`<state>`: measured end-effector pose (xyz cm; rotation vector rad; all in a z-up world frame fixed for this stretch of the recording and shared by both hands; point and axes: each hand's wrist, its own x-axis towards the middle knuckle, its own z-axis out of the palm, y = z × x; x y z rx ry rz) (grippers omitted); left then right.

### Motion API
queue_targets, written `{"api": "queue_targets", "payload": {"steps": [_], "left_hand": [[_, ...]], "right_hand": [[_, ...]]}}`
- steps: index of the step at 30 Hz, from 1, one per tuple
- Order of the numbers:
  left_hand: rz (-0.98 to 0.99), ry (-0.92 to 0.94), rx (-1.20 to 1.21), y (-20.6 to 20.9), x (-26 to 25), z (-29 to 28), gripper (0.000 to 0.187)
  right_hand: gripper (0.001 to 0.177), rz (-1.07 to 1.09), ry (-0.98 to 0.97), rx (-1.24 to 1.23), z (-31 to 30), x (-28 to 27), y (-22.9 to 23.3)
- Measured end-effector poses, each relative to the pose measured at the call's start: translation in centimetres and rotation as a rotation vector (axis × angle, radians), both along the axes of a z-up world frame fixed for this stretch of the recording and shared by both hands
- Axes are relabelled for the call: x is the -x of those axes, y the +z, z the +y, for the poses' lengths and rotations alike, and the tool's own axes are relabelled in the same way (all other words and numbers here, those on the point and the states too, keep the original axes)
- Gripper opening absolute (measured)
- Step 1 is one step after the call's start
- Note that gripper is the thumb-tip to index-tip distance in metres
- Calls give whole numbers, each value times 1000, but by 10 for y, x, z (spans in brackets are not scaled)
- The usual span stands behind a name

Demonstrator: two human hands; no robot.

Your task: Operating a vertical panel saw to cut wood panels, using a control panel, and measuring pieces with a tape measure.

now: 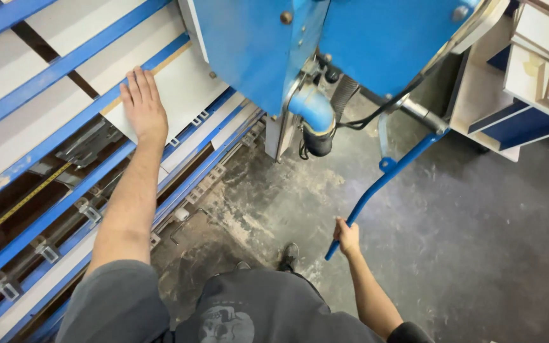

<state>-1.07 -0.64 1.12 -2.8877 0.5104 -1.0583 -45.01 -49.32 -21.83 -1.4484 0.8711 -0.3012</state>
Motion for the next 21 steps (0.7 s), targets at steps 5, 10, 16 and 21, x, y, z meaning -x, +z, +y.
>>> {"api": "queue_targets", "payload": {"steps": [5,10,16,21], "left_hand": [[63,-5,23,3,4,-1,48],[272,21,109,18,11,-7,70],[445,107,133,19,10,-8,107],[447,112,125,20,14,-11,108]], "right_hand": [[40,122,15,-29,-3,-30,-44],[33,160,66,-47,12,-69,-52],[34,117,206,-31,18,-110,-50],[80,621,471,296,-55,-145,-20]]}}
